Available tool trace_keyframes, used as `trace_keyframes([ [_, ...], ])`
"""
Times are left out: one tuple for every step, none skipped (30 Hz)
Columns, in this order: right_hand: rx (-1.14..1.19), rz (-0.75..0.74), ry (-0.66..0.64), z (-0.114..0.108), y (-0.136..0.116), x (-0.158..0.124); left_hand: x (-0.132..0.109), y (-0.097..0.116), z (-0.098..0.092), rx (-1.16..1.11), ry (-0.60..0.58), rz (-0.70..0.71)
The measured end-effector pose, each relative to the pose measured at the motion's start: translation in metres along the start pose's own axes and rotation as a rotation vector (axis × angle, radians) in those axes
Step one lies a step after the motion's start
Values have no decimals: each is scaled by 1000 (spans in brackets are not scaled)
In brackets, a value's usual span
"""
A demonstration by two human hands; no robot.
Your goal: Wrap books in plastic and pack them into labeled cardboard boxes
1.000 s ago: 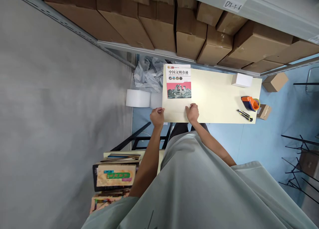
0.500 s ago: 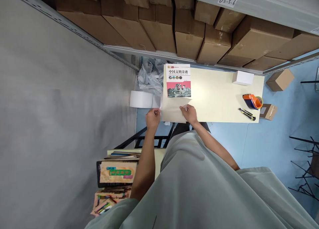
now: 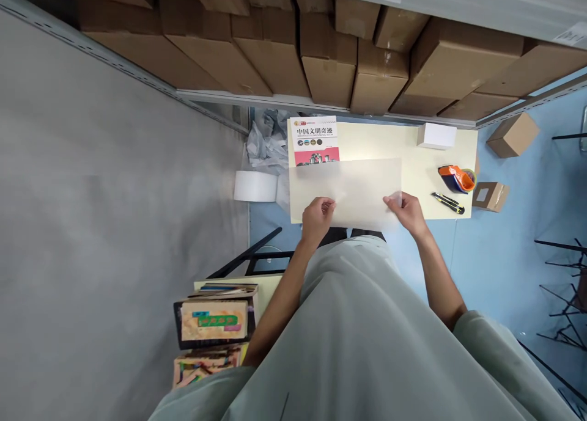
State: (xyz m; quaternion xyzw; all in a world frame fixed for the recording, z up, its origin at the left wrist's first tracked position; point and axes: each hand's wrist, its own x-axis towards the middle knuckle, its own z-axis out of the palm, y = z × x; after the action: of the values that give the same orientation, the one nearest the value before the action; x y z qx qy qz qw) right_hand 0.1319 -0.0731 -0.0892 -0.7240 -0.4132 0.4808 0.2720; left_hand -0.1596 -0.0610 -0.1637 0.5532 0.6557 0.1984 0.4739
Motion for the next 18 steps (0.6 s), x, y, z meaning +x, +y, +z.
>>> trace_keyframes([
  [5,11,12,-10,6,0,2,5,9,8,-15,13],
  [9,21,24,-19,12,1,4,10,17,21,-28,25],
  [11,30,35,-27,18,2,7,13,25,36,-39,36],
  [11,38,45,-34,25,3,9,16,32,51,-48,44],
  [12,46,50,-40,32,6,11,17,39,67,-57,49],
  [14,55,53,-46,40,10,14,17,46,82,-66,53],
  [20,66,48,-51,49,15,17,17,53,94,-76,54],
  [25,82,37,-54,58,21,20,16,61,105,-85,50],
  [30,102,24,-56,67,27,23,14,69,113,-94,40],
  [32,128,12,-57,77,35,27,13,78,119,-103,25],
  [28,157,10,-56,87,43,31,11,87,125,-114,6],
  [18,187,16,-55,97,52,36,9,95,131,-124,-14],
  [-1,215,28,-52,105,60,40,7,103,138,-136,-32],
  [-30,235,42,-50,113,68,44,5,111,145,-148,-45],
  [-70,251,59,-48,120,76,48,3,117,151,-159,-53],
  [-118,262,73,-46,125,82,52,1,121,159,-165,-58],
  [-169,270,85,-45,130,88,56,-2,123,166,-161,-59],
  [-219,277,91,-44,133,93,58,-4,124,174,-148,-56],
])
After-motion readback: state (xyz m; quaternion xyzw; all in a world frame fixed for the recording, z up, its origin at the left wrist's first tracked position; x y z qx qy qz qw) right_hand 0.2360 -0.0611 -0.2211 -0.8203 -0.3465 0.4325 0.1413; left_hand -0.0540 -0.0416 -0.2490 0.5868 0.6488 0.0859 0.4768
